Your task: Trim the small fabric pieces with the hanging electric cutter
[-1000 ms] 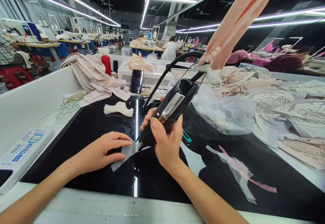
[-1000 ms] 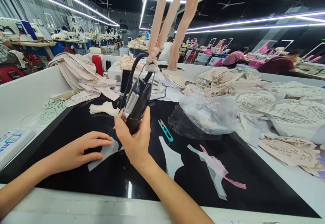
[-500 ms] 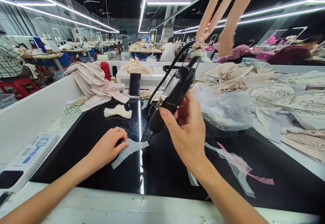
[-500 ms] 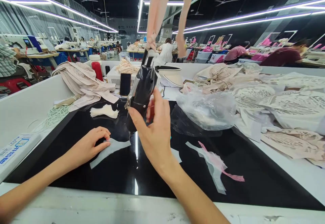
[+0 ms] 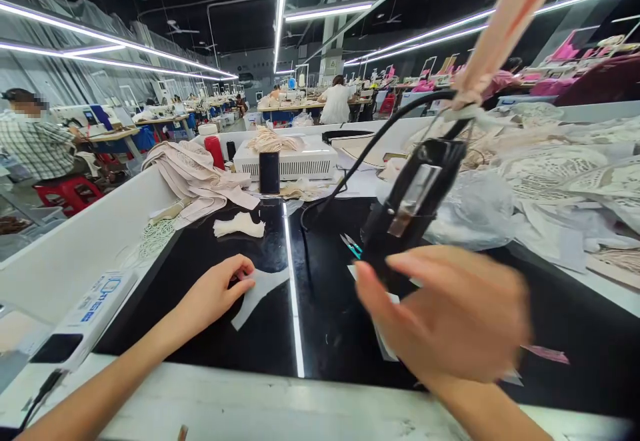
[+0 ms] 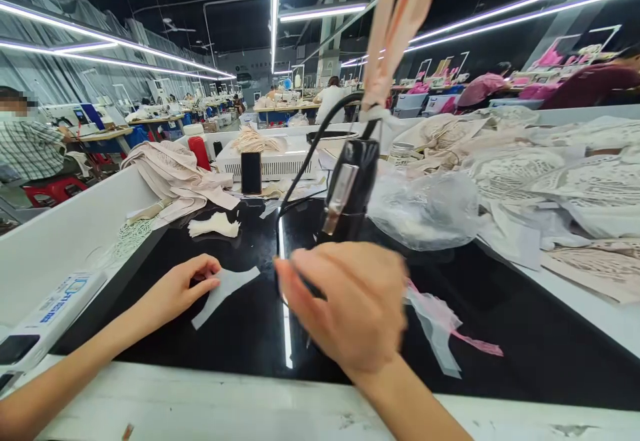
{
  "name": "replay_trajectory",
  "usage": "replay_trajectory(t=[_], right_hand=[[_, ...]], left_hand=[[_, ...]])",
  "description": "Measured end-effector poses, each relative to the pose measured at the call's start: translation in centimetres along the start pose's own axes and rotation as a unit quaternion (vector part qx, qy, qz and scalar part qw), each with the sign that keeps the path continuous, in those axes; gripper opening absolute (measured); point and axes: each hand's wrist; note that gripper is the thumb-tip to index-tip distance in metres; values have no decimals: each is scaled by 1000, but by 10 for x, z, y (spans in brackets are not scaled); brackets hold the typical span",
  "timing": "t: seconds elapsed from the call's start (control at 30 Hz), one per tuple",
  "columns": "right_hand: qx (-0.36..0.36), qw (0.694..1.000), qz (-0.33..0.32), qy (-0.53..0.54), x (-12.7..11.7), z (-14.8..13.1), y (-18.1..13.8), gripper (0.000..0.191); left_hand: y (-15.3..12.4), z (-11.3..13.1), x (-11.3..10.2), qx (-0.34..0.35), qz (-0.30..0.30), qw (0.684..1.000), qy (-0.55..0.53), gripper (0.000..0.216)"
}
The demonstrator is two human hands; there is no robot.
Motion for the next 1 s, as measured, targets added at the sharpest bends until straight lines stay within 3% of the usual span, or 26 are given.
replay_trajectory(t=[0.07,0.13,0.2,0.27,0.33,0.43,0.6,0.8,0.87,1.0], right_hand=[[89,989,106,-61,-5,18,5,52],[187,975,110,-48,-8,31,8,72],[278,960,28,15,-8,37,7,72],[369,923,-64,90,-7,37,4,61],[428,885,-107,150,-3,34,1,49],[433,864,-118,229,6,27,-1,37],[392,818,-174,383,26,0,8,38],[381,737,-215,515,49,-41,14,33],[391,734,-212,513,58,-52,12,30],[413,758,-173,474,76,-67,5,25]], left_hand=[[-1,-2,-2,34,0,999,8,16],[-1,-4,-6,71,-17,997,13,17],[-2,-5,-10,100,-54,993,15,17],[-2,-5,-12,119,-96,988,14,19],[-2,-5,-13,130,-127,983,13,22],[-4,-5,-13,134,-151,979,15,26],[-6,-7,-13,127,-168,977,17,33],[-6,-9,-12,113,-177,978,18,36],[-6,-10,-12,116,-177,977,17,37],[-5,-12,-10,118,-180,977,9,37]])
Point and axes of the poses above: each hand's wrist, its own y-axis towards the middle knuckle, its own x-axis out of the palm, z = x × y, and after that the axes turned 15 degrees about -y, right-handed
